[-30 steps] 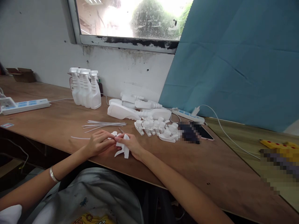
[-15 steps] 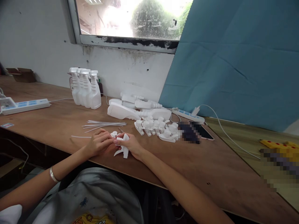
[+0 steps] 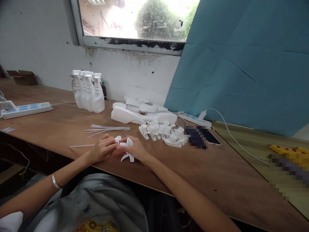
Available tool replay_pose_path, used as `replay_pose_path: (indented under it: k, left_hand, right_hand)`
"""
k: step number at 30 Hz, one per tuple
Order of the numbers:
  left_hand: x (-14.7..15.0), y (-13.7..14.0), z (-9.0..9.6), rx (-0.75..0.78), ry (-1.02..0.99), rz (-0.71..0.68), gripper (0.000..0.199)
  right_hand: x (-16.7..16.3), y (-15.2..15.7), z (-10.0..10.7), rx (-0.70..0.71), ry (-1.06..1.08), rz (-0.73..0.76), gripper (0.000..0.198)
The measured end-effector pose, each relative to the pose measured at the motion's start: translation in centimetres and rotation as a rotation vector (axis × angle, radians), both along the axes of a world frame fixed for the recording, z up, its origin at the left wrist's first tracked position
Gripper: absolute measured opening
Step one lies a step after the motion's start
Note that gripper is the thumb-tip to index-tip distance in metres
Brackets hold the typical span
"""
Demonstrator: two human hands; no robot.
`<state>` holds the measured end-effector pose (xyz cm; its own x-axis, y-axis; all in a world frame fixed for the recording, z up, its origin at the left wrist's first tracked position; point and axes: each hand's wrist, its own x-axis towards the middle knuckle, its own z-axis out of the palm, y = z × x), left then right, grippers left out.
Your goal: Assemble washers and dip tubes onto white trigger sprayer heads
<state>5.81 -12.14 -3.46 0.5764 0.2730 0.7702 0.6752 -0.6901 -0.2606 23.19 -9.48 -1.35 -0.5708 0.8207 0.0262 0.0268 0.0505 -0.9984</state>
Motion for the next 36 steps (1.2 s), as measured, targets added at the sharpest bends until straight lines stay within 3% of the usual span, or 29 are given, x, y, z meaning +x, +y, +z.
replay_pose_path:
  k: [15,21,30,36]
  left_hand:
    - [-0.1,0.1,-0.2,-0.054,0.01,-0.031,0.023]
    - [0.0,0.0,-0.2,-0.125,-0.168,-0.078,0.009]
    - [0.0,0.1,-0.2,0.064,-0.043,-0.012,0.017]
    - [-1.5,0.7,-0.2,0.056,-0.077,-0.038,0.026]
  right_hand:
    - [0.6,0.6,-0.2,0.056,-0.045,0.091,0.036]
    - [0.4,0.1,0.1,0.04,0.013,0.074,0.032]
    - [0.1,0.2,-0.3,0.043,0.035,0.035,0.03]
    - [1.0,0.7,0.3,0.048,-0.022,-0.018,0.028]
